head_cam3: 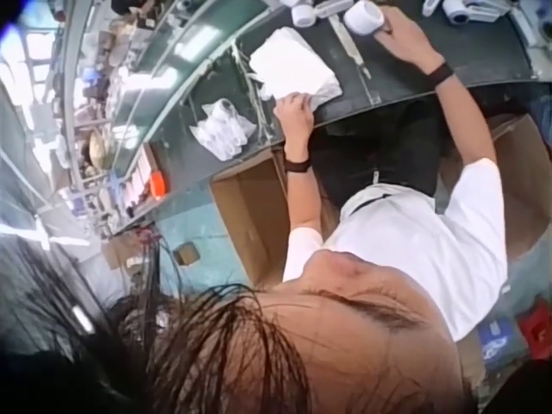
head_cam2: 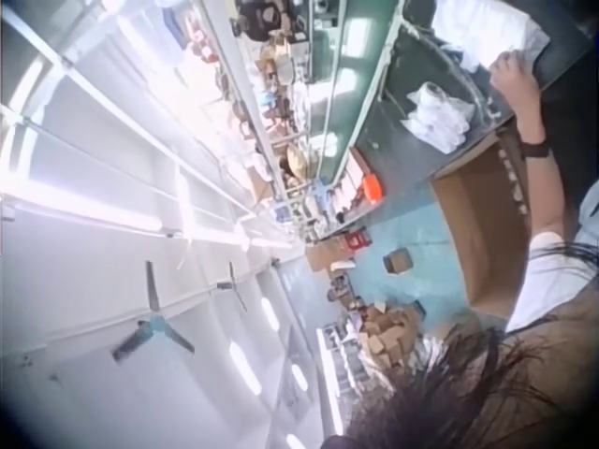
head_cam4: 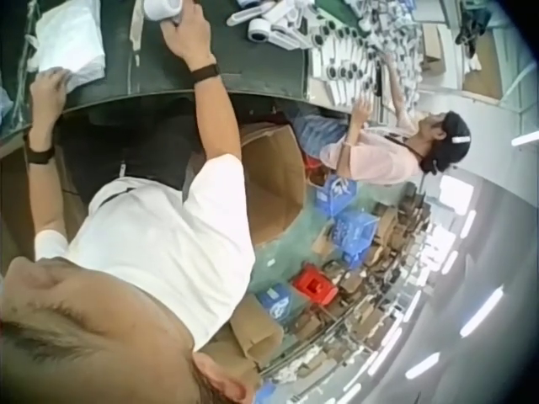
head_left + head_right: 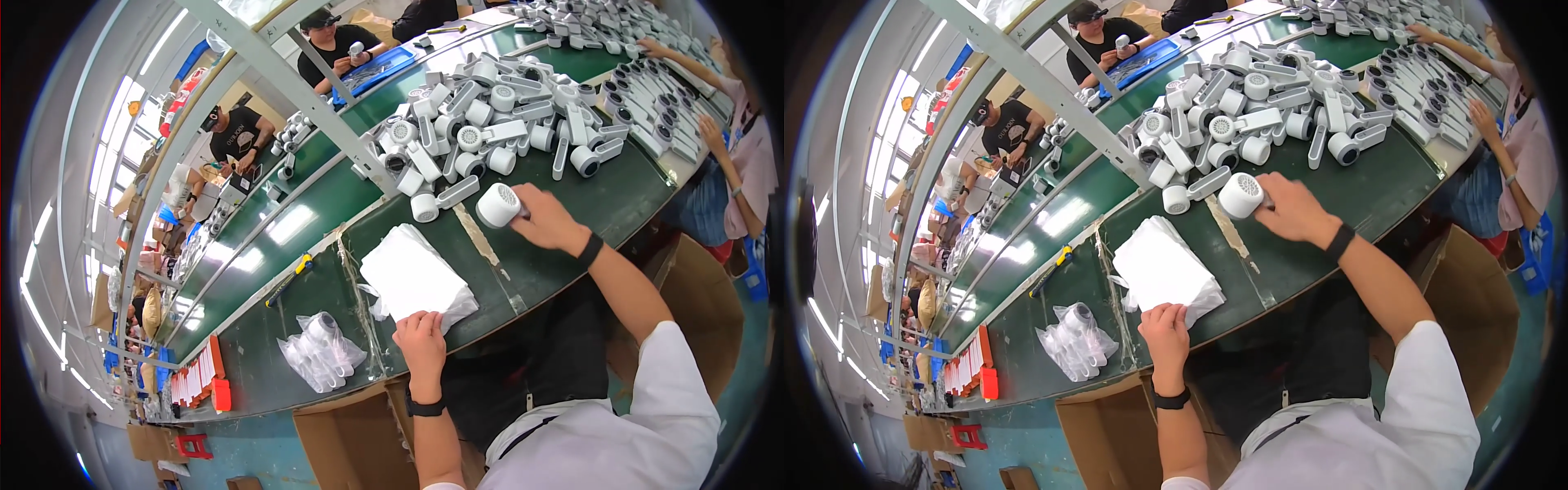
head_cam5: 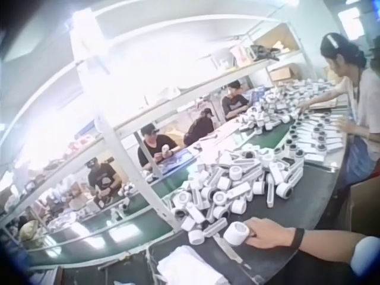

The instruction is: The person picks up a fan from a pile, slides it into a plastic bag by hand, and places the bagged fan onto the table. After repeating this process for several fans, the person gathers the bagged fans and places them into a cardboard box.

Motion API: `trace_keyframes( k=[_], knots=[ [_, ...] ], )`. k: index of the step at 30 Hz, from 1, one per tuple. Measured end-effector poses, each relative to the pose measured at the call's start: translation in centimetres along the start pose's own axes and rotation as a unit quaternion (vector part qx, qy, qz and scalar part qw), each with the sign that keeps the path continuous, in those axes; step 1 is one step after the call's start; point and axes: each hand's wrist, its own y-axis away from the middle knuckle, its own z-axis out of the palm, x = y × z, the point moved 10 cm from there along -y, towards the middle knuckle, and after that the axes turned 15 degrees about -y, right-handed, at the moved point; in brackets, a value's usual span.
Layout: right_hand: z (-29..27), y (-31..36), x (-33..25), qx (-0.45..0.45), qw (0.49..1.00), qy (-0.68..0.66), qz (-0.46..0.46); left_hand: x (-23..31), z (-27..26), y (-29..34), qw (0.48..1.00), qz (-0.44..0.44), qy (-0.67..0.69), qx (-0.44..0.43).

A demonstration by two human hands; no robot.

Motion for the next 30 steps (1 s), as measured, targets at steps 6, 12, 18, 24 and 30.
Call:
trace_keyframes(
  k=[6, 12, 18, 24, 30],
  knots=[
    [7.2, 6.4, 0.8, -0.024, 0.87, -0.446, 0.21, -1.1, 1.2, -0.5, 0.996, -0.05, 0.059, -0.039],
    [12.7, 10.6, -1.8, -0.006, 0.825, -0.501, 0.259, -0.8, -1.0, -1.6, 0.997, -0.074, 0.036, 0.006],
    [15.6, 9.8, -1.3, 0.077, 0.882, -0.423, 0.191, -0.5, -0.1, -1.7, 0.989, -0.087, 0.121, -0.011],
    [16.6, 8.1, -1.1, 0.109, 0.88, -0.426, 0.18, -0.7, 0.2, -1.6, 0.989, -0.092, 0.12, -0.003],
    [14.2, 8.3, -1.0, 0.165, 0.898, -0.374, 0.162, -4.5, 0.6, -0.7, 0.943, -0.257, 0.211, 0.026]
  ],
)
